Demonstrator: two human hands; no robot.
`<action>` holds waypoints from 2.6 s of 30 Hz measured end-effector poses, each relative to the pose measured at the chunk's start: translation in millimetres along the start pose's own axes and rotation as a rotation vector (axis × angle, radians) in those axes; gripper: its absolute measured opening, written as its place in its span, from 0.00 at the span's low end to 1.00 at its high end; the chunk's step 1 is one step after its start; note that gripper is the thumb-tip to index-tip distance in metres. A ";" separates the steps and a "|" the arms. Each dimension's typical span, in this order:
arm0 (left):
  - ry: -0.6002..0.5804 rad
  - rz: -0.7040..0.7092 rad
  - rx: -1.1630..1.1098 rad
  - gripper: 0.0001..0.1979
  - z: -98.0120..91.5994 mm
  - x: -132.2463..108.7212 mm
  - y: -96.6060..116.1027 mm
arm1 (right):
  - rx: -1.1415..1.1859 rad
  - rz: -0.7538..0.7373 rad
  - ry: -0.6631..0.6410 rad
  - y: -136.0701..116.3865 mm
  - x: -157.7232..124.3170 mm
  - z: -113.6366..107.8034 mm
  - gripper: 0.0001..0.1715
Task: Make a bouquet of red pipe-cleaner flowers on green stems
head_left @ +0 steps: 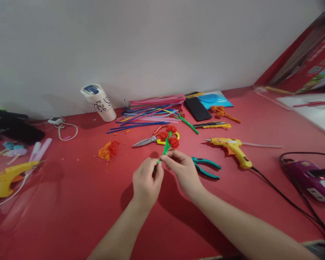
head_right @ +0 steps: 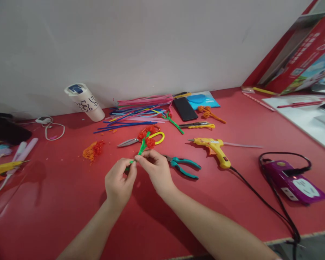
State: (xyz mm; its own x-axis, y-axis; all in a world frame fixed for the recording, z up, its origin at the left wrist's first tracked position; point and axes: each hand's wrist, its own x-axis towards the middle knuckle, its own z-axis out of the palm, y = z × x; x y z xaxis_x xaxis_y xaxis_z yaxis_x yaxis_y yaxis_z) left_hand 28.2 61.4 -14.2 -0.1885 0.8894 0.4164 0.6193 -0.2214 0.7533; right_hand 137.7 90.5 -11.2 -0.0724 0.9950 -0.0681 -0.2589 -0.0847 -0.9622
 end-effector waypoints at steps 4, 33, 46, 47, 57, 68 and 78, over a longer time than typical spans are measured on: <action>-0.061 -0.133 -0.152 0.06 -0.1 0.4 1.5 | -0.021 -0.049 -0.010 -2.3 -2.2 -1.2 0.10; -0.053 0.115 0.072 0.06 2.9 -1.7 -7.1 | -0.042 -0.016 0.032 3.5 1.7 -1.3 0.13; -0.380 -0.875 -1.197 0.07 -2.9 13.9 2.3 | 0.124 -0.010 -0.174 2.6 2.0 -6.9 0.07; -0.388 -0.886 -1.221 0.06 -3.3 14.1 2.3 | 0.147 -0.007 -0.185 3.4 2.3 -7.5 0.07; -0.188 -0.510 -0.557 0.09 -1.0 8.6 1.4 | 0.037 0.044 -0.031 3.5 3.9 -3.1 0.12; -0.282 -0.563 -0.681 0.11 1.4 6.8 -0.2 | 0.003 -0.011 -0.076 -0.9 5.6 -7.8 0.10; -0.545 -1.007 -1.388 0.02 -5.7 17.6 -3.9 | 0.183 0.083 -0.299 -1.1 5.9 -11.7 0.05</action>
State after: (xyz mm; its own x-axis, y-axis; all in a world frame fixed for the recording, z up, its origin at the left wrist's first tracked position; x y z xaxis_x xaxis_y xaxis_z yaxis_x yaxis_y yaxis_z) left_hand 18.1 75.6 -6.9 0.3736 0.8346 -0.4049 -0.6414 0.5478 0.5372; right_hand 148.8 97.0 -13.6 -0.3717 0.9276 -0.0383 -0.4067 -0.1997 -0.8915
